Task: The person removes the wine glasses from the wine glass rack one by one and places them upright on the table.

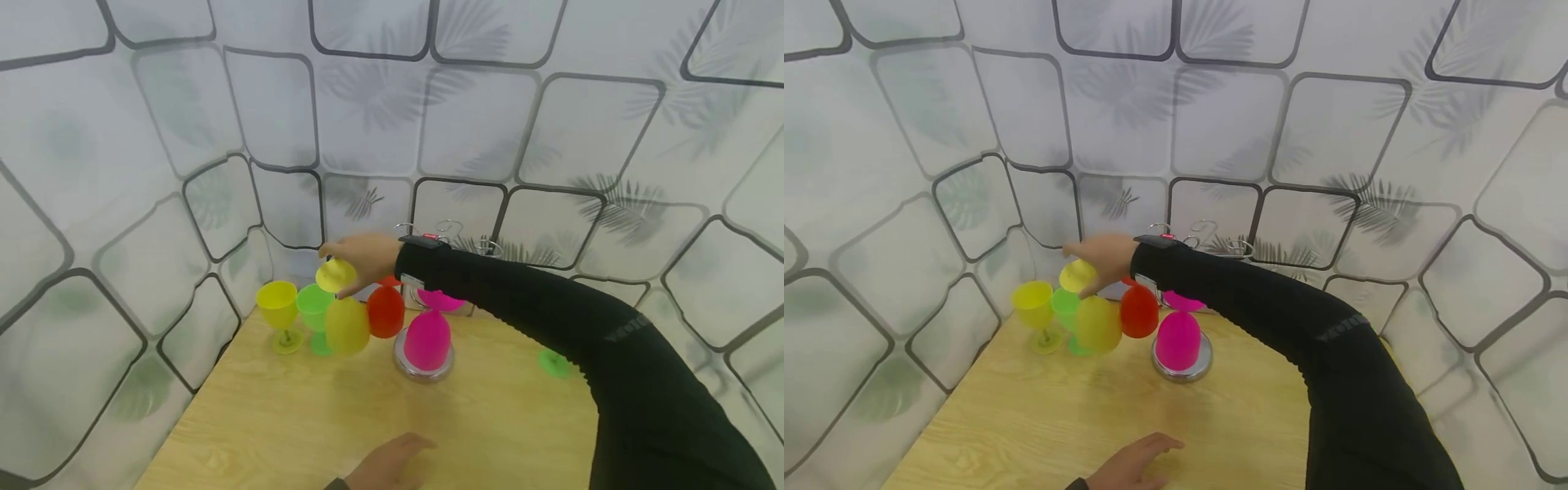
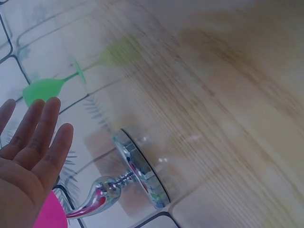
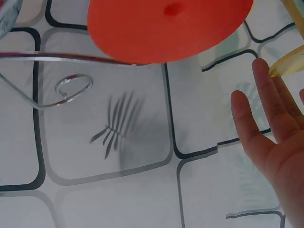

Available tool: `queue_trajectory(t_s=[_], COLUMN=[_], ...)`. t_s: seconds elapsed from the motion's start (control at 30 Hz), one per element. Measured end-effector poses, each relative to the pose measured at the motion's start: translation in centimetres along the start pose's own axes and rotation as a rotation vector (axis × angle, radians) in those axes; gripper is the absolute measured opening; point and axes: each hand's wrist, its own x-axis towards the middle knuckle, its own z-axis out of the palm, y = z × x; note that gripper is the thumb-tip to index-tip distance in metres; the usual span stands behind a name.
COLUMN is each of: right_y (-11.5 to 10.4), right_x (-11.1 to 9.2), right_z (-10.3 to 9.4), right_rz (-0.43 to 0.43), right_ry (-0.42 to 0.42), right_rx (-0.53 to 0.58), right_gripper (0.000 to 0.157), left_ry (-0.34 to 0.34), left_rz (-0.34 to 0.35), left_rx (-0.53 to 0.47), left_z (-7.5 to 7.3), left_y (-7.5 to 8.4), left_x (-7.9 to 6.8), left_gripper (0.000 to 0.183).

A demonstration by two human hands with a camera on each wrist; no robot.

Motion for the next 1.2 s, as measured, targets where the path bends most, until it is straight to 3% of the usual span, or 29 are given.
queue_trajectory(t_s=[0.2, 0.37, 0.5, 0.7, 0.87, 0.97, 1.2], right_y=[-1.5, -1.7, -1.5, -0.2, 1.1, 1.8, 4.0], right_x=[-3.7, -7.4, -10.5, -15.6, -19.8, -22.2, -27.3], right_z=[1.1, 2.6, 3.6, 4.8, 5.5, 6.1, 8.2], right_rz=[-0.089, -0.172, -0.139, -0.089, -0.096, -0.073, 0.133], right_ry=[0.011, 0.056, 0.043, 0.043, 0.117, 0.155, 0.184], right_rx=[0.034, 0.114, 0.143, 0.149, 0.118, 0.128, 0.183], right_gripper=[0.068, 0.065, 0.069, 0.070, 0.071, 0.074, 0.075], left_ry=[0.001, 0.062, 0.120, 0.109, 0.072, 0.072, 0.062], left_rz=[0.043, 0.214, 0.309, 0.268, 0.230, 0.246, 0.285], left_rx=[0.022, 0.105, 0.153, 0.135, 0.147, 0.136, 0.105], left_z=[0.5, 1.2, 1.8, 2.1, 2.2, 2.3, 2.9], left_y=[0.1, -0.3, -0.6, -0.3, 0.2, 0.2, 0.0], left_x=[0.4, 0.6, 0.8, 1.0, 1.4, 1.5, 1.9], left_gripper=[0.045, 0.050, 0.051, 0.050, 0.049, 0.050, 0.048])
